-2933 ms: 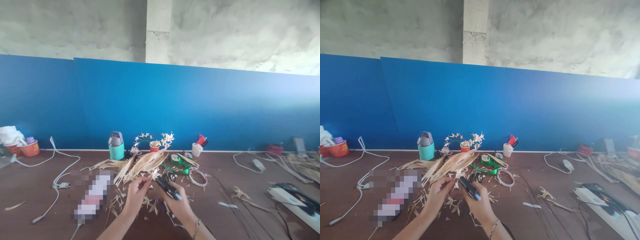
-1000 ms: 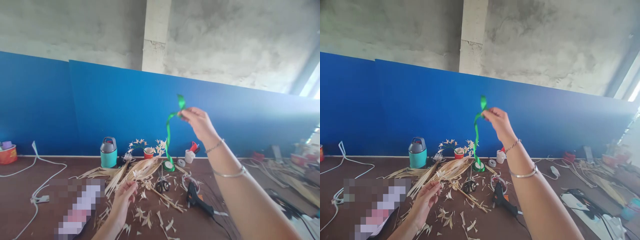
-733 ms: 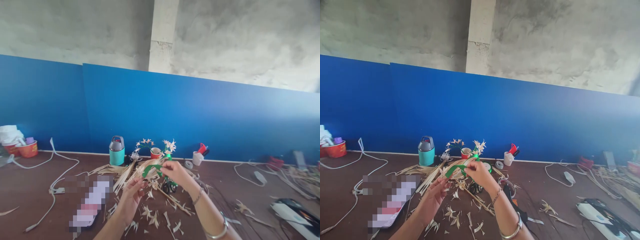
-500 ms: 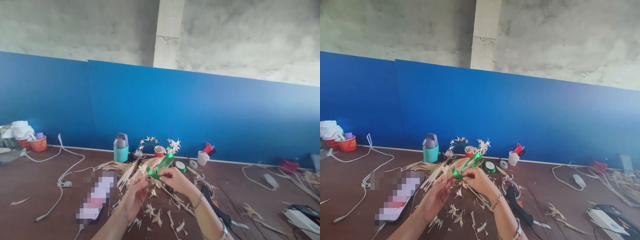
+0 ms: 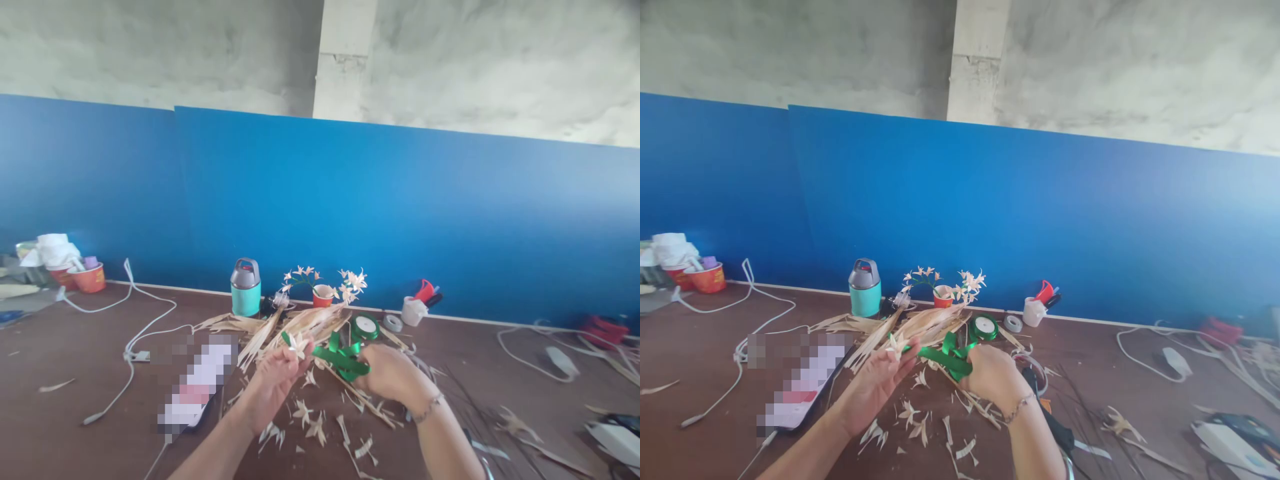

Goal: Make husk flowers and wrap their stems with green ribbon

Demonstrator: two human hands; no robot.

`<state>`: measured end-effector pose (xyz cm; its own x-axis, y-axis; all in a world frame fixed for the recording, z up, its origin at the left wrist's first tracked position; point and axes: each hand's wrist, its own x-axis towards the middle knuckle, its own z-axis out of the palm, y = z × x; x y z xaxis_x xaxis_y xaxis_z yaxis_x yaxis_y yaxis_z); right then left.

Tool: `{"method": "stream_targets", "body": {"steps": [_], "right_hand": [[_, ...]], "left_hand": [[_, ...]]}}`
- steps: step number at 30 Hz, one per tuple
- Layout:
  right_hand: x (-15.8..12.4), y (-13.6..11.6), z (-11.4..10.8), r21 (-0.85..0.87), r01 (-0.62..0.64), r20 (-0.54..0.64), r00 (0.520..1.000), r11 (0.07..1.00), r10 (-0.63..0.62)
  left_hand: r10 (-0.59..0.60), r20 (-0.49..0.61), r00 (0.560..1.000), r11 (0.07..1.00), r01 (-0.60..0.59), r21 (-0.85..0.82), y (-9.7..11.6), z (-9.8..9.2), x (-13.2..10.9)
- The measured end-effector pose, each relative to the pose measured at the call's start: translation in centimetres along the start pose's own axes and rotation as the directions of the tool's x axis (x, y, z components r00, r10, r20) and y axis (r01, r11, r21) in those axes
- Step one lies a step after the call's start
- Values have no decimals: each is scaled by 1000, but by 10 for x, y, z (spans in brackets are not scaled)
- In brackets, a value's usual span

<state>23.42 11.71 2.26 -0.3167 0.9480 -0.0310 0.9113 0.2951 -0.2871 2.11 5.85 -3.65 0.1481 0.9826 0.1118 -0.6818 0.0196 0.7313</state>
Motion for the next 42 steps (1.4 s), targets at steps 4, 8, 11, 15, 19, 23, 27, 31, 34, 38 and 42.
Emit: {"method": "stream_targets", "body": {"steps": [4,8,11,15,19,23,27,31,34,38,42], "right_hand": [[3,-17,0,420,247,-86,969,873,-232],[11,-39,19,685,319,-86,928,655,-362],[16,-46,31,759,291,-127,943,582,-307],[17,-41,24,786,245,-168,968,568,-185],[14,-32,12,740,268,-166,962,617,-218],[8,-34,10,694,249,-59,955,675,-291],[3,-44,15,656,272,-58,948,704,-313],[2,-51,20,641,285,-91,950,713,-297],[3,-53,21,632,288,-111,952,720,-283],[3,-53,20,626,300,-148,952,720,-268],[4,-52,20,616,318,-163,947,721,-278]], "left_hand": [[-57,-20,998,992,59,108,-4,9,-4],[-81,-27,996,988,83,132,-12,9,-6],[-79,-40,996,991,83,103,-13,8,-5],[-58,-127,990,995,69,77,-10,9,-2],[46,-264,963,993,-16,114,-9,7,2],[135,-327,935,979,-76,188,-11,3,6],[152,-343,927,972,-77,223,-11,2,5],[138,-334,932,979,-78,189,-11,3,5],[135,-339,931,982,-81,170,-10,4,5],[113,-346,931,985,-58,165,-10,4,6],[106,-345,933,986,-52,161,-11,4,5]]}}
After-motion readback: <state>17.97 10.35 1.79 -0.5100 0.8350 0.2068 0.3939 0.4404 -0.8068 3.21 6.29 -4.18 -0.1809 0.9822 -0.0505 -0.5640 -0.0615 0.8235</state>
